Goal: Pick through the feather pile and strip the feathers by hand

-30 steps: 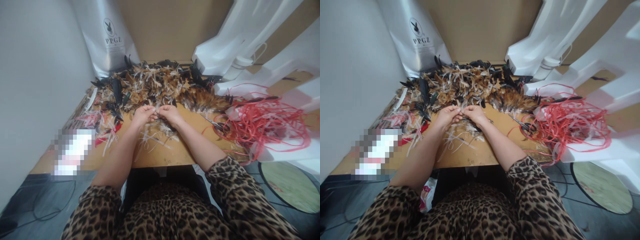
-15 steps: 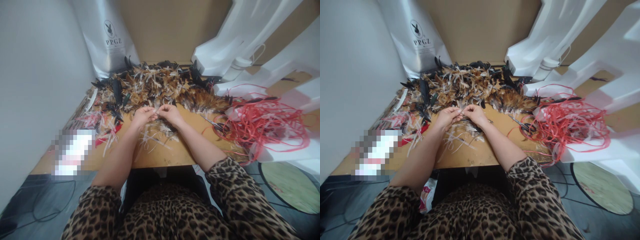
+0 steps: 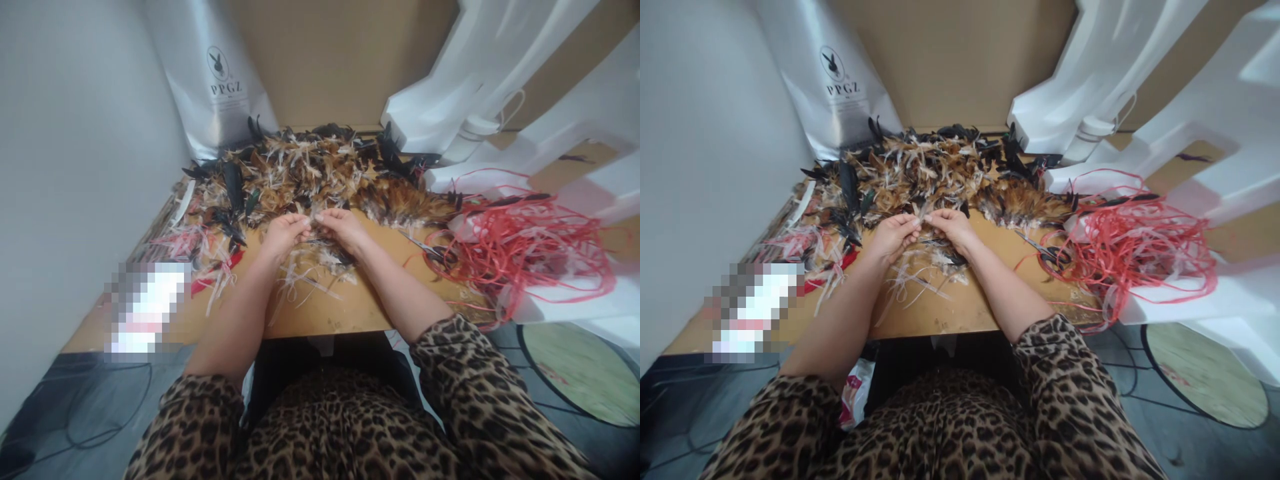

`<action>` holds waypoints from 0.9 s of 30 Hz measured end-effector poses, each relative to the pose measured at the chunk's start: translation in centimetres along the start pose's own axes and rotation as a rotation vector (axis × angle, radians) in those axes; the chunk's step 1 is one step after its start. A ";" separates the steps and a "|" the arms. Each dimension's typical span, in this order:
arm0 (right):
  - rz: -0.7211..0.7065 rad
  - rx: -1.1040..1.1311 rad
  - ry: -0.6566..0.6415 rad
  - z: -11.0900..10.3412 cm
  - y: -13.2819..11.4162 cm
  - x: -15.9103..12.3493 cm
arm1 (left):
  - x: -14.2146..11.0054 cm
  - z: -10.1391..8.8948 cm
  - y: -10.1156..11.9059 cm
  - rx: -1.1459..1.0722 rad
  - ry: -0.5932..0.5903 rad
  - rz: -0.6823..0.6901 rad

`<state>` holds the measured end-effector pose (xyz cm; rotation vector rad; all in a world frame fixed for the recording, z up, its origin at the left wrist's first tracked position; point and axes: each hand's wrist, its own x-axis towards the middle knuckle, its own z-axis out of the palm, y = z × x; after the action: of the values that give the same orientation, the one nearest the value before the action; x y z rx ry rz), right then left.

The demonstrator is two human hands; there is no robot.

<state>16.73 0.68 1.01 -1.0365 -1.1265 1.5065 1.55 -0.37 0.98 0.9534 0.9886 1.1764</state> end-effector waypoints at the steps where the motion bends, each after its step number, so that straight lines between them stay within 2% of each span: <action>1: -0.004 0.024 -0.005 0.0 0.1 0.1 | 0.0 0.1 0.0 0.012 -0.008 -0.003; 10: -0.093 -0.069 0.042 0.3 0.2 0.0 | 0.2 0.0 -0.3 0.176 -0.045 -0.047; 15: -0.152 -0.139 0.009 0.5 0.2 0.0 | 0.3 -0.5 -0.4 0.207 -0.029 -0.011; 17: -0.186 -0.258 0.015 0.1 0.3 0.3 | 0.4 -0.9 -0.3 0.194 -0.001 0.014; 23: -0.405 -0.893 0.005 -2.5 0.4 0.9 | 0.9 -1.9 0.3 0.121 0.153 0.023; 27: -0.451 -1.141 -0.039 -2.7 0.7 0.9 | 0.9 -2.0 0.5 0.108 0.135 0.041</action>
<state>19.01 1.94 -0.33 -1.3197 -2.1545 0.4389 -0.41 0.68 0.75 0.9934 1.1553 1.2447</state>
